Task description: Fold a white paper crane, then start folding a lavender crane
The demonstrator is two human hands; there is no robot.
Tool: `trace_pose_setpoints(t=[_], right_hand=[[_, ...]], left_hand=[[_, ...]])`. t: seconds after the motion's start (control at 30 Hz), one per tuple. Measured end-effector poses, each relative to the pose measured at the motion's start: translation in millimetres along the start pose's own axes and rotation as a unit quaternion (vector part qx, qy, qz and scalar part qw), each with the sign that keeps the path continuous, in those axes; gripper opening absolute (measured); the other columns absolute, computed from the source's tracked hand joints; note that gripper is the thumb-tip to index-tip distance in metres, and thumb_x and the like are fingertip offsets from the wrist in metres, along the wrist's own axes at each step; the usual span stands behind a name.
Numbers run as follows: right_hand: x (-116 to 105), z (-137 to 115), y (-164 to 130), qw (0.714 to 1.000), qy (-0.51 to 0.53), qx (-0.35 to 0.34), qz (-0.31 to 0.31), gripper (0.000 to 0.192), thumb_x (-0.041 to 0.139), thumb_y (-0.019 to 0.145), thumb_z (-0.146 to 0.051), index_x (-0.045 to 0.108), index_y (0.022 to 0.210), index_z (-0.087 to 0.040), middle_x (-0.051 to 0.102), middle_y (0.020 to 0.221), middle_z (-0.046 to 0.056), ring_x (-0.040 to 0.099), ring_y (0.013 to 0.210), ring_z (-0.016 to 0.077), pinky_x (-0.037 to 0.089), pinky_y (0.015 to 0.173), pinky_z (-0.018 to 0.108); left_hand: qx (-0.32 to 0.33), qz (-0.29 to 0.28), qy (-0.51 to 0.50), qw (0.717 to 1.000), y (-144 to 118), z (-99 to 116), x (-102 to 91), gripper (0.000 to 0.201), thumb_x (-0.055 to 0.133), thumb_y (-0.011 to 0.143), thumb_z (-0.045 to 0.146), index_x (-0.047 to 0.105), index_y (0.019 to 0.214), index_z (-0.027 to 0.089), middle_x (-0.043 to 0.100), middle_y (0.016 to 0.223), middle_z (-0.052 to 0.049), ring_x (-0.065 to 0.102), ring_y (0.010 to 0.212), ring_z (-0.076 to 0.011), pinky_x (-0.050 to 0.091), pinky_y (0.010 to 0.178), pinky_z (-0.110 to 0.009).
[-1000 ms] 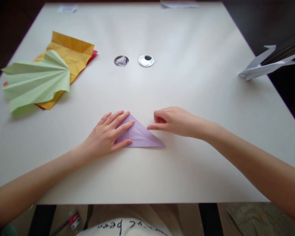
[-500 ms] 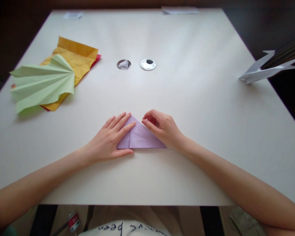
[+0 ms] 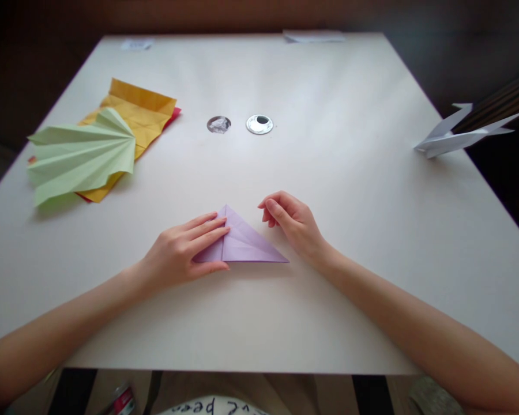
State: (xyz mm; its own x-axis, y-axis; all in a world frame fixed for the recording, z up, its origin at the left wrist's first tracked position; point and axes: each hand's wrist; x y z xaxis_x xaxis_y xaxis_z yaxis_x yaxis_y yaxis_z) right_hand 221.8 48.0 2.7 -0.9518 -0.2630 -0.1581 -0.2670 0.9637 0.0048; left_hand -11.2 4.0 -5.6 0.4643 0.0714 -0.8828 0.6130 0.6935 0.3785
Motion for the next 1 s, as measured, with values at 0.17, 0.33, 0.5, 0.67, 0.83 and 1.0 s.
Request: trace_pose_setpoints(t=[0.17,0.33,0.5,0.67,0.83,1.0], right_hand=[[-2,4,-1,0.999,0.046,0.008,-0.007,0.026,0.051,0.085,-0.045,0.061,0.081,-0.021,0.054,0.066,-0.001,0.048,0.059,0.0095,0.041,0.058,0.022],[-2,2,-3,0.994,0.101,0.031,-0.009,0.036,0.047,0.083,-0.055,0.061,0.087,-0.022,0.060,0.078,0.002,0.054,0.067,0.0127,0.045,0.062,0.026],[-2,2,-3,0.989,0.137,0.041,-0.048,0.062,0.039,0.069,-0.077,0.058,0.098,-0.025,0.061,0.098,0.005,0.060,0.080,0.0203,0.051,0.067,0.034],[-4,1,-5,0.987,0.130,0.005,-0.098,0.070,0.036,0.065,-0.081,0.053,0.109,-0.029,0.059,0.110,0.005,0.059,0.095,0.0242,0.051,0.074,0.038],[-6,0,-7,0.984,0.053,-0.077,-0.150,0.072,0.052,0.067,-0.072,0.043,0.125,-0.030,0.050,0.129,0.007,0.048,0.117,0.0255,0.040,0.096,0.040],[-5,2,-7,0.972,-0.037,-0.107,-0.206,0.073,0.064,0.071,-0.052,0.032,0.133,-0.031,0.043,0.136,0.009,0.042,0.123,0.0259,0.038,0.099,0.042]], left_hand=[[-0.037,0.045,-0.066,0.996,3,1,-2.8,0.043,0.061,0.078,0.044,0.060,0.108,0.012,0.065,0.112,-0.012,0.059,0.107,-0.0236,0.050,0.093,-0.038],[-0.103,0.038,-0.144,0.983,5,3,-7.7,0.039,0.061,0.079,0.039,0.059,0.110,0.016,0.063,0.116,-0.011,0.059,0.107,-0.0200,0.050,0.093,-0.034],[-0.140,0.039,-0.179,0.973,8,3,-11.9,0.036,0.061,0.079,0.039,0.061,0.107,0.016,0.064,0.113,-0.010,0.060,0.106,-0.0201,0.049,0.092,-0.035],[-0.147,0.044,-0.184,0.971,9,3,-12.4,0.035,0.058,0.082,0.040,0.060,0.108,0.016,0.064,0.112,-0.010,0.059,0.106,-0.0196,0.048,0.093,-0.034],[-0.149,0.048,-0.179,0.971,8,3,-12.0,0.033,0.053,0.085,0.038,0.059,0.108,0.015,0.064,0.112,-0.010,0.058,0.107,-0.0191,0.047,0.093,-0.033],[-0.125,0.046,-0.146,0.980,6,3,-10.5,0.033,0.049,0.088,0.034,0.057,0.112,0.013,0.063,0.112,-0.012,0.058,0.106,-0.0188,0.048,0.092,-0.032]])
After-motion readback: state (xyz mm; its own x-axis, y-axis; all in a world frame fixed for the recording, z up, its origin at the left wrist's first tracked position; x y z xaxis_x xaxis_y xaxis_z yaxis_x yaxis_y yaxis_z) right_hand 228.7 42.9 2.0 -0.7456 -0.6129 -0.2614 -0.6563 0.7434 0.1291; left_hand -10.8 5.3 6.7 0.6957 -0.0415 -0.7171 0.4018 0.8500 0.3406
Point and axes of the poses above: each hand's wrist, its own y-axis towards the middle knuckle, its own x-axis out of the palm, z = x × y
